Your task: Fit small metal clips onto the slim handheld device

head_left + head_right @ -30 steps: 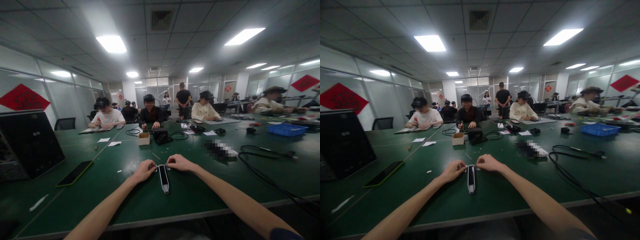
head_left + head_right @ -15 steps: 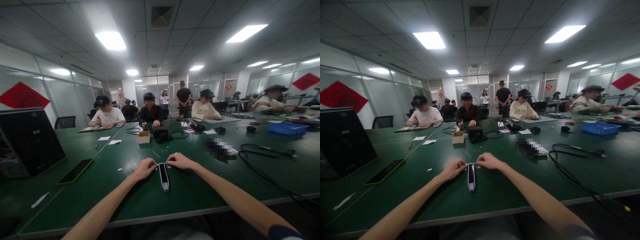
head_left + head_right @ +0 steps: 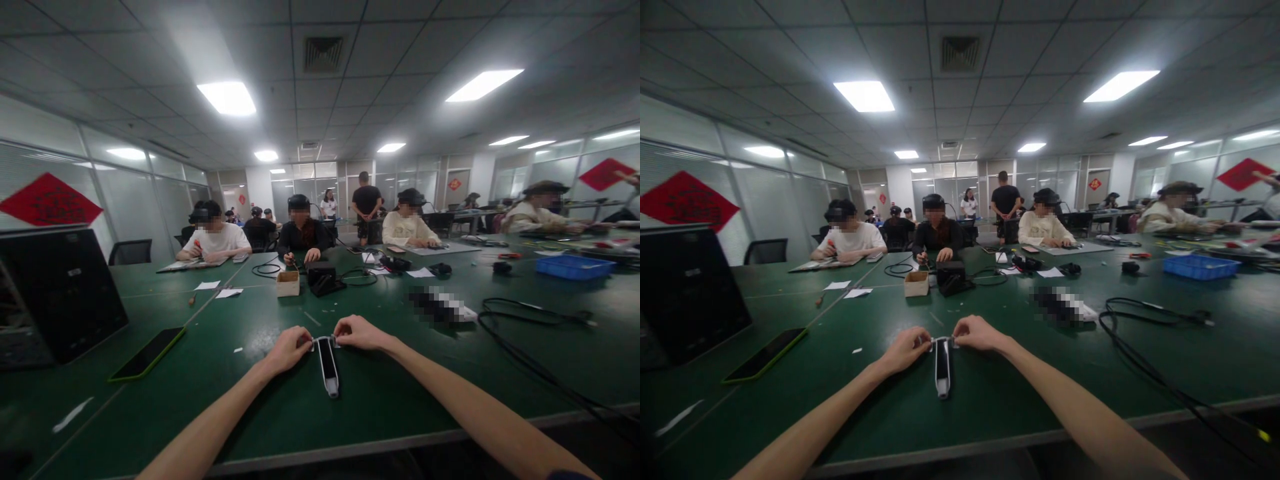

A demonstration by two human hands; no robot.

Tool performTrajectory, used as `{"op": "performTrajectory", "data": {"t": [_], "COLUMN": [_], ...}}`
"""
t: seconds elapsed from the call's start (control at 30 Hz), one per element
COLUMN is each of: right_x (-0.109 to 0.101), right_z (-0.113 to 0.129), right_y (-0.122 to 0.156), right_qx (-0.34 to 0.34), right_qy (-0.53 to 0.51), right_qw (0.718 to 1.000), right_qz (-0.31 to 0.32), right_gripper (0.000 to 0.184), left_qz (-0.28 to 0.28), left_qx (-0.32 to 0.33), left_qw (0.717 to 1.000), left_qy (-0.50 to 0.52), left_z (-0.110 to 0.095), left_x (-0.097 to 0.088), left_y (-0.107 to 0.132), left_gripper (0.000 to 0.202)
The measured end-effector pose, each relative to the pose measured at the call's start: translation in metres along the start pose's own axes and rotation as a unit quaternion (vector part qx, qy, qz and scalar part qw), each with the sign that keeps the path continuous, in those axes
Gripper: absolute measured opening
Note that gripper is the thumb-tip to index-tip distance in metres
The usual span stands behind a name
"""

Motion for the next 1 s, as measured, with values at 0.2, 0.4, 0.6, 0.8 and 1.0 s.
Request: {"op": "performTrajectory", "data": {"t": [0.2, 0.4, 0.6, 0.8, 1.0], "right_x": [-0.0016, 0.0001, 0.0012, 0.0022, -0.0027], "right_z": [0.0029, 0.0011, 0.0000, 0.0028, 0.0066], "right_y": [0.0021, 0.0008, 0.0005, 0.0006, 0.0014], "right_qx": [0.006, 0.003, 0.002, -0.011, -0.006], "right_qy": [0.012, 0.015, 0.016, 0.030, 0.058], "right_qw": [1.000, 1.000, 1.000, 0.999, 0.998], "right_qz": [0.007, 0.003, 0.007, 0.008, -0.030], "right_gripper": [0.028, 0.027, 0.027, 0.028, 0.025], "left_qz": [0.008, 0.013, 0.013, 0.010, 0.001], "left_qx": [-0.003, -0.012, -0.015, -0.011, -0.006], "left_qw": [1.000, 1.000, 1.000, 1.000, 1.000], "left_qy": [0.001, 0.005, -0.001, -0.002, -0.003], "left_z": [0.0002, -0.0018, -0.0023, -0.0029, 0.0003], "left_x": [-0.0001, -0.0022, -0.0027, -0.0028, -0.0008], "left_y": [0.0004, 0.0021, 0.0021, 0.0014, 0.0005], "left_gripper": [0.018, 0.022, 0.020, 0.019, 0.016]}}
Point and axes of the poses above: each hand's wrist, its own y-axis away from the middle knuckle, its own x-axis out of the palm, z = x × y, the point moved 9 cm from there along -y, towards the middle knuckle, and after that the axes turned 4 degrees about z, right-handed, at the moved point
